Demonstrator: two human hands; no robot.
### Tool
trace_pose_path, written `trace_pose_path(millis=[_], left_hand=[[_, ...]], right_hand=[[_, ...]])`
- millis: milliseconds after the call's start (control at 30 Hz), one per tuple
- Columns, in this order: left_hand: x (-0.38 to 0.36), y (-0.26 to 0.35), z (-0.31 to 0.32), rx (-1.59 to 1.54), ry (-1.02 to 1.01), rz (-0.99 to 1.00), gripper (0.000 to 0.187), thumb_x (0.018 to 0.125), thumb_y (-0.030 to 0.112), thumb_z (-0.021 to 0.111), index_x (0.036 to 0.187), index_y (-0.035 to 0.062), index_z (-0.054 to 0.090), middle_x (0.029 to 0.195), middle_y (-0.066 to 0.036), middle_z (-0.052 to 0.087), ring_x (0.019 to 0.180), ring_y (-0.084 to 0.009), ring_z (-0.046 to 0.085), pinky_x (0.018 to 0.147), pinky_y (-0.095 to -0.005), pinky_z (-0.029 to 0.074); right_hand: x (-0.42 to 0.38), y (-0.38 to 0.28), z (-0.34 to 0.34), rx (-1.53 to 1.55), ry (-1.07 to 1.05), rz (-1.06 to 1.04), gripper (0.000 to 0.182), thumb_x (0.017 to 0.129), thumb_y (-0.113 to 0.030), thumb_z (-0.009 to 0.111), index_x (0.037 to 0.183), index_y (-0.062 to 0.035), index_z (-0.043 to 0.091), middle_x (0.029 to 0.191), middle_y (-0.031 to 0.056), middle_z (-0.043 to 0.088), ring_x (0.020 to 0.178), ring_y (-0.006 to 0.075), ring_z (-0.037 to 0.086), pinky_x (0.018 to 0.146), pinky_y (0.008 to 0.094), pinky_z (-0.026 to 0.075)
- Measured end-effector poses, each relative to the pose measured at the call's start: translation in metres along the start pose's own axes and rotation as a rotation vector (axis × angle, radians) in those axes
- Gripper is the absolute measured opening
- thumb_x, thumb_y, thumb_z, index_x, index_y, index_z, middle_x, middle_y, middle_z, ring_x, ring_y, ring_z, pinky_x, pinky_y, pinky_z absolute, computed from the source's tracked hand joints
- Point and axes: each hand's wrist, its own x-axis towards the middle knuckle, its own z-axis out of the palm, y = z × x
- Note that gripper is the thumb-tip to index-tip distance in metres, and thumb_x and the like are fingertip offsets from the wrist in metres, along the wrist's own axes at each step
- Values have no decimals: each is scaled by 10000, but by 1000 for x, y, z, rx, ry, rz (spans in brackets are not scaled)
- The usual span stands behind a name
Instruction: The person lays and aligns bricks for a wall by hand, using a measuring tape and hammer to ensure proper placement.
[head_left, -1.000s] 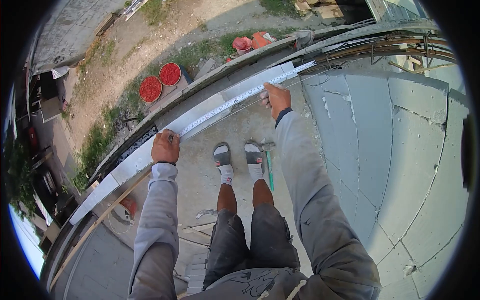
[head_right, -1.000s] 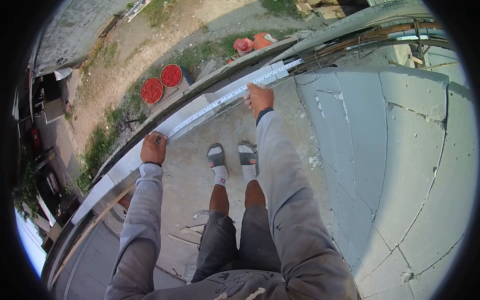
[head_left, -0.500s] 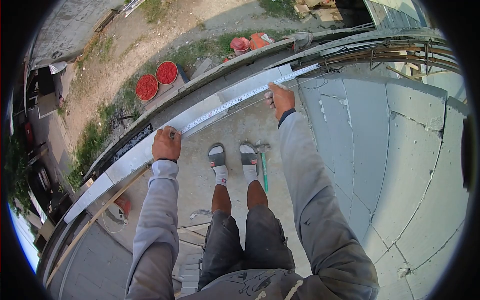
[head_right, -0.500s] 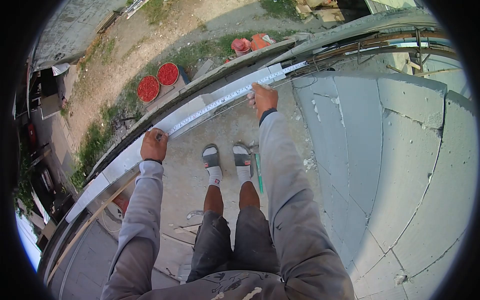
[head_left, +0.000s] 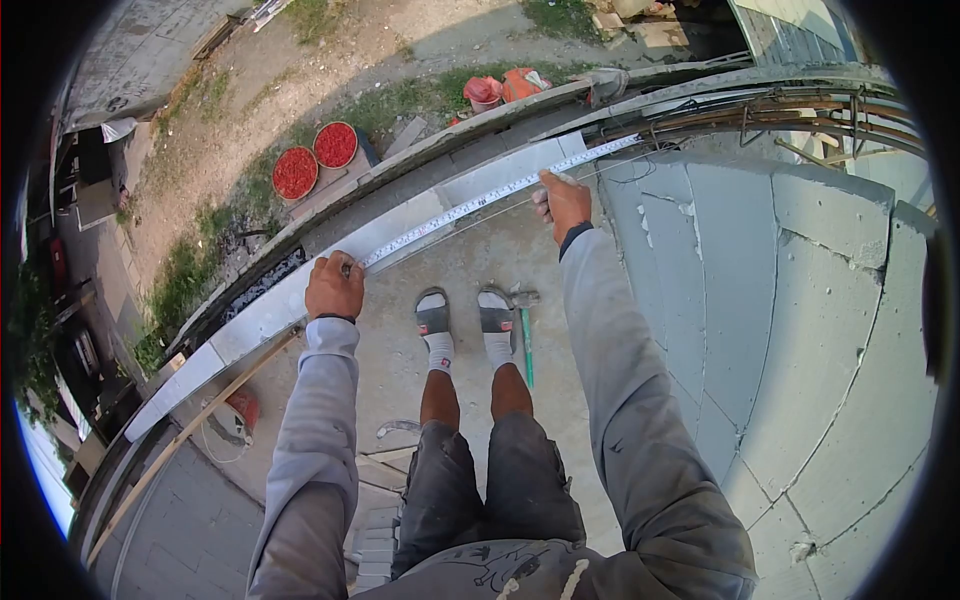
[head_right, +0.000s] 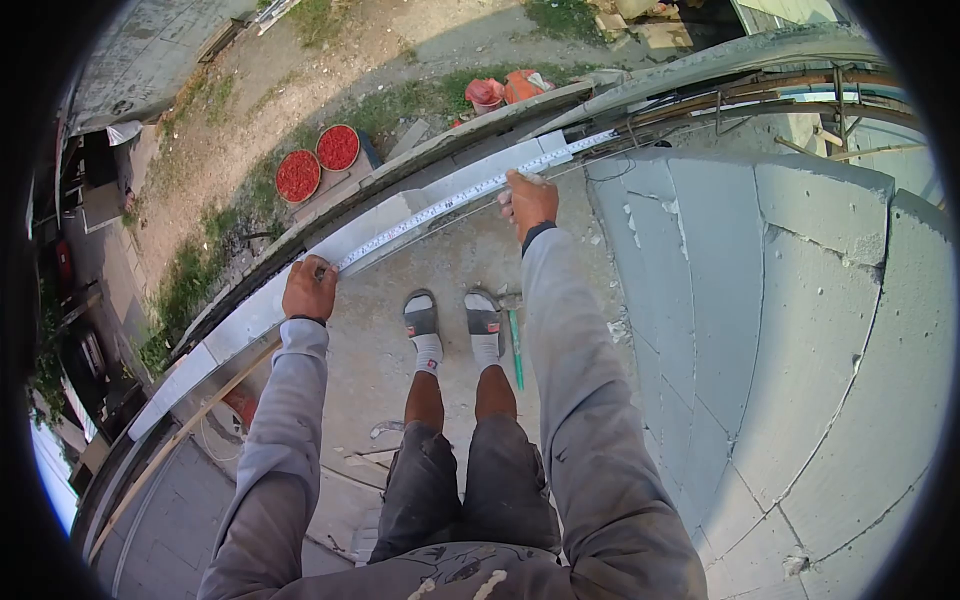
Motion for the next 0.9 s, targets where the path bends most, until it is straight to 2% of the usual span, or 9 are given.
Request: trace_pose_path(millis=[600, 667, 900], left_hand=[[3, -3, 0, -36, -23, 45, 160, 796, 233, 637, 846, 86, 600, 861, -147, 589, 837, -312, 587, 741, -403, 463], [2, -5, 2, -26, -22, 12, 155, 797, 255, 643, 860, 119, 603, 885, -128, 583, 859, -323, 583, 735, -415, 465], [4, -8, 5, -6, 2, 61, 151, 793, 241, 644, 852, 110, 598, 884, -122, 580, 843, -316, 583, 723, -415, 465]], right_hand=[[-3, 4, 3, 6, -3, -7, 216, 853, -234, 581, 884, -22, 608, 606, 72, 597, 408, 118, 486, 358, 258, 329], [-2, 7, 2, 33, -12, -22, 214, 852, -240, 578, 867, -28, 606, 601, 71, 595, 404, 116, 481, 358, 260, 331], [-4, 4, 3, 58, -3, -18, 210, 848, -228, 585, 885, -23, 609, 587, 64, 587, 398, 114, 469, 362, 260, 336]])
